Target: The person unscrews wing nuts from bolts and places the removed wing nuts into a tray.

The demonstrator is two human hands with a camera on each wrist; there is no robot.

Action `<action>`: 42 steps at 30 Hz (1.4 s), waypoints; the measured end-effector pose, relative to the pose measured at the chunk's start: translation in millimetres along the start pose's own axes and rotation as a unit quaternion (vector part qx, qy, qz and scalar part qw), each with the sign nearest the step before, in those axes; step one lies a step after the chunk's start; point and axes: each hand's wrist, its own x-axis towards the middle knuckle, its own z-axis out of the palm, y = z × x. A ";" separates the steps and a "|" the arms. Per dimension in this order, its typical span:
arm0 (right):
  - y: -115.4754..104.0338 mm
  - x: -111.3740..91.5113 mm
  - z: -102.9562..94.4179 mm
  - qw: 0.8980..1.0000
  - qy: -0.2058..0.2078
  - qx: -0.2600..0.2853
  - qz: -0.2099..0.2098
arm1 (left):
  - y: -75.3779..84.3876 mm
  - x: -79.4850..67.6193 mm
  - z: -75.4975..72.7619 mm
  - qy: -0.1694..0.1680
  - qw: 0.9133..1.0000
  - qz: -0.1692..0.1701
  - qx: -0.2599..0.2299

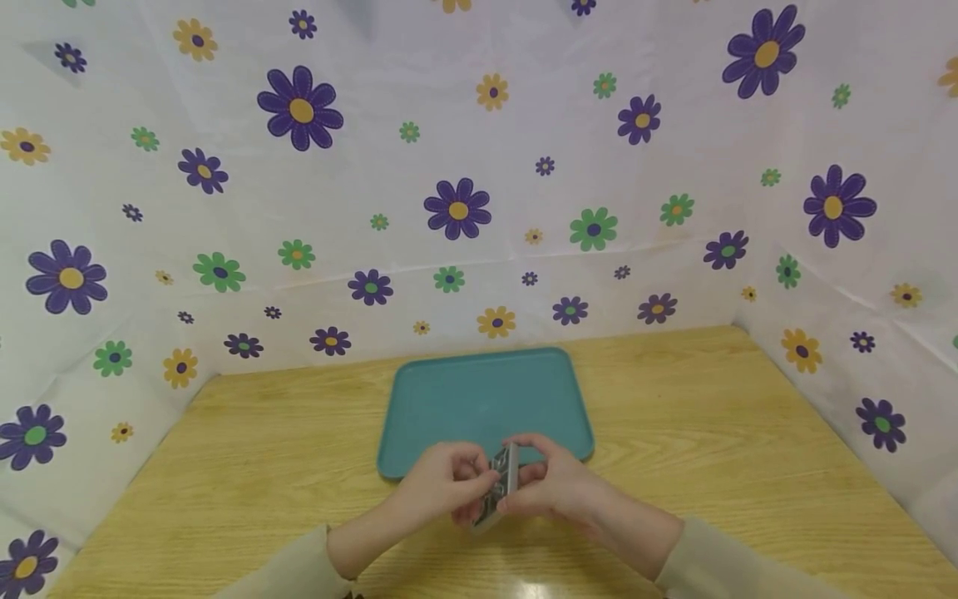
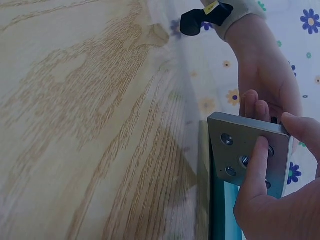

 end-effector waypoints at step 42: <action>0.2 0.8 -2.0 1.000 -0.005 0.005 0.007 | -1.0 -7.4 -7.3 -0.039 0.998 0.042 0.005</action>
